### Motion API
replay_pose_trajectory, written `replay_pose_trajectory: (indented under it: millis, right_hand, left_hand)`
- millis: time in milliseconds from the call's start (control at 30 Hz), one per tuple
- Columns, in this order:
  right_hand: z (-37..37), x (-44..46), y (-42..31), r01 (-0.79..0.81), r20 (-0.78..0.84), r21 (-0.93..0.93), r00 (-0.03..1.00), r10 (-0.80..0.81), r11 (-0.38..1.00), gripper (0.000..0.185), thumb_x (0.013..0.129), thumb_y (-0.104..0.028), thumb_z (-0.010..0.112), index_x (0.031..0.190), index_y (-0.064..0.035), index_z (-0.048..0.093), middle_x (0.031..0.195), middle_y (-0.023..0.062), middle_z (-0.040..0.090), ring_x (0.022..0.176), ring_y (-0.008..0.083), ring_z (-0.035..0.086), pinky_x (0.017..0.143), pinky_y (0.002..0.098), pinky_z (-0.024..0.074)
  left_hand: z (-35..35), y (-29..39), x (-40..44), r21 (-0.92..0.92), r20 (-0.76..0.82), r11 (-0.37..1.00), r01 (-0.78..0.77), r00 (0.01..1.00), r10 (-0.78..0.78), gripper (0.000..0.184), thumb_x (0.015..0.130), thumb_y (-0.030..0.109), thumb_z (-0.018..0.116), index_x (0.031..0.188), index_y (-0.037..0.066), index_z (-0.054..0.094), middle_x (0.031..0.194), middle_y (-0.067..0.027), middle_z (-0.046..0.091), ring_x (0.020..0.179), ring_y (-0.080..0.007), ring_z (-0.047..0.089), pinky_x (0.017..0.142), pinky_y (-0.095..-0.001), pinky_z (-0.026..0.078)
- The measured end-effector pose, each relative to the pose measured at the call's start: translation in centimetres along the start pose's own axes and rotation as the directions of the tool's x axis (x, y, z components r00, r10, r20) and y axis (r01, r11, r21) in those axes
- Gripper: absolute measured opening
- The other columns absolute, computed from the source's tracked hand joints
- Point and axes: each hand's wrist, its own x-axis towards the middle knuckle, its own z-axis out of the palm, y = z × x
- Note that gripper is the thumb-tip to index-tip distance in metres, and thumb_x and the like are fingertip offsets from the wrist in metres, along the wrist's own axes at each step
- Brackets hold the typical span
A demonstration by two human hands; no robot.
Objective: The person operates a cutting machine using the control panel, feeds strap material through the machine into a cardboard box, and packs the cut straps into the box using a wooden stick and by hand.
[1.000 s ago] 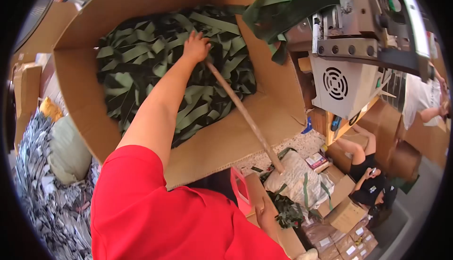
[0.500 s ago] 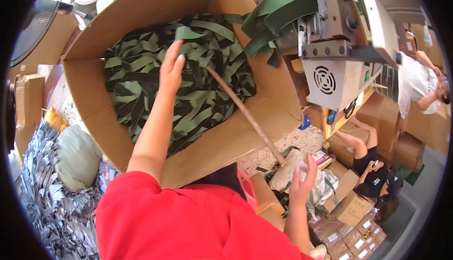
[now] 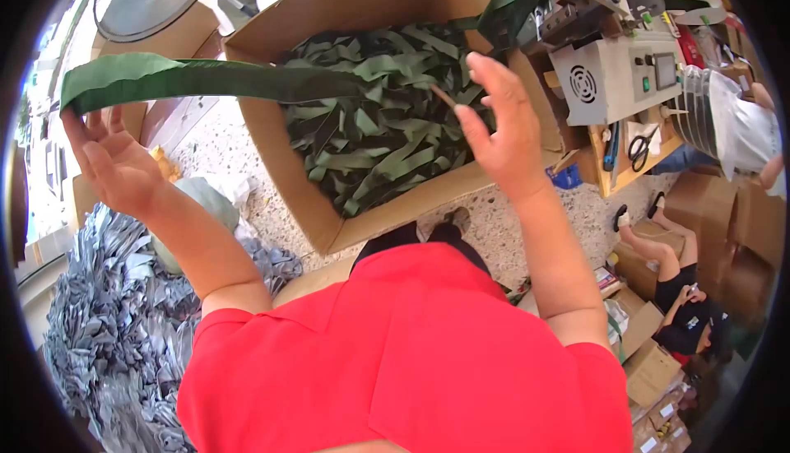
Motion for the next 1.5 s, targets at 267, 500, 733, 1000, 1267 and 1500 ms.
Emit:
replay_pose_trajectory:
  millis: [267,500,733,1000,1267,1500]
  right_hand:
    - [-0.1,-1.7,-2.4,-0.045,0.048,0.096,0.998,0.041,0.994,0.059,0.079,-0.014,0.068,0.133,-0.0097,0.043,0.127,0.0088,0.051,0.105,0.0210,0.056,0.080,0.0314,0.0466]
    - [4.9,-2.6,-5.5,-0.080,0.313,0.442,0.947,-0.070,0.894,0.076,0.070,-0.017,0.078,0.134,-0.0066,0.038,0.130,0.0168,0.047,0.120,0.0286,0.046,0.097,0.0364,0.0397]
    - [0.7,-7.5,-6.6,-0.551,0.483,0.816,0.815,0.319,0.172,0.021,0.091,-0.020,0.055,0.098,-0.0007,0.055,0.083,0.0099,0.061,0.082,0.0276,0.061,0.081,0.0410,0.0472]
    - [-17.4,-9.1,-7.1,0.115,-0.397,0.876,0.724,0.564,0.468,0.028,0.098,-0.031,0.042,0.076,-0.0141,0.043,0.058,-0.0051,0.032,0.052,0.0073,0.034,0.058,0.0270,0.0320]
    - [-27.7,-22.7,-5.2,-0.021,-0.673,0.677,0.386,0.631,0.735,0.030,0.101,-0.029,0.035,0.078,-0.0111,0.043,0.056,-0.0041,0.025,0.044,0.0058,0.023,0.044,0.0216,0.0232]
    - [-36.4,-29.0,-10.1,-0.283,-0.856,0.313,-0.498,0.141,0.907,0.019,0.087,-0.015,0.050,0.069,-0.0095,0.047,0.058,0.0010,0.041,0.050,0.0148,0.041,0.049,0.0260,0.0335]
  left_hand:
    - [-2.1,3.6,0.6,-0.030,0.145,0.985,0.169,0.976,-0.163,0.056,0.094,0.023,0.044,0.137,-0.009,0.030,0.129,-0.0192,0.048,0.114,-0.0259,0.049,0.091,-0.0383,0.044]
    - [8.7,5.3,-9.1,-0.102,0.808,0.881,0.461,0.555,-0.197,0.049,0.083,0.033,0.065,0.117,0.000,0.057,0.125,-0.0120,0.054,0.112,-0.0216,0.052,0.094,-0.0369,0.040]
    - [12.9,-4.8,-20.8,-0.126,0.766,0.620,0.774,0.474,-0.435,0.056,0.093,0.055,0.038,0.118,0.007,0.052,0.129,-0.0120,0.050,0.121,-0.0271,0.045,0.106,-0.0420,0.024]
    - [13.5,-9.7,-31.6,0.162,0.971,0.868,0.469,-0.232,-0.056,0.037,0.094,0.041,0.042,0.102,0.012,0.062,0.095,-0.0113,0.063,0.106,-0.0297,0.054,0.105,-0.0492,0.025]
    - [13.6,-15.4,-30.5,0.298,0.938,0.944,0.142,-0.228,-0.262,0.009,0.080,0.020,0.059,0.087,0.017,0.063,0.066,-0.0111,0.061,0.067,-0.0324,0.062,0.060,-0.0447,0.046]
    - [21.7,-23.2,-25.3,0.328,0.944,0.942,-0.072,-0.007,-0.330,0.045,0.068,0.018,0.073,0.110,0.017,0.058,0.095,-0.0100,0.065,0.090,-0.0303,0.062,0.077,-0.0441,0.048]
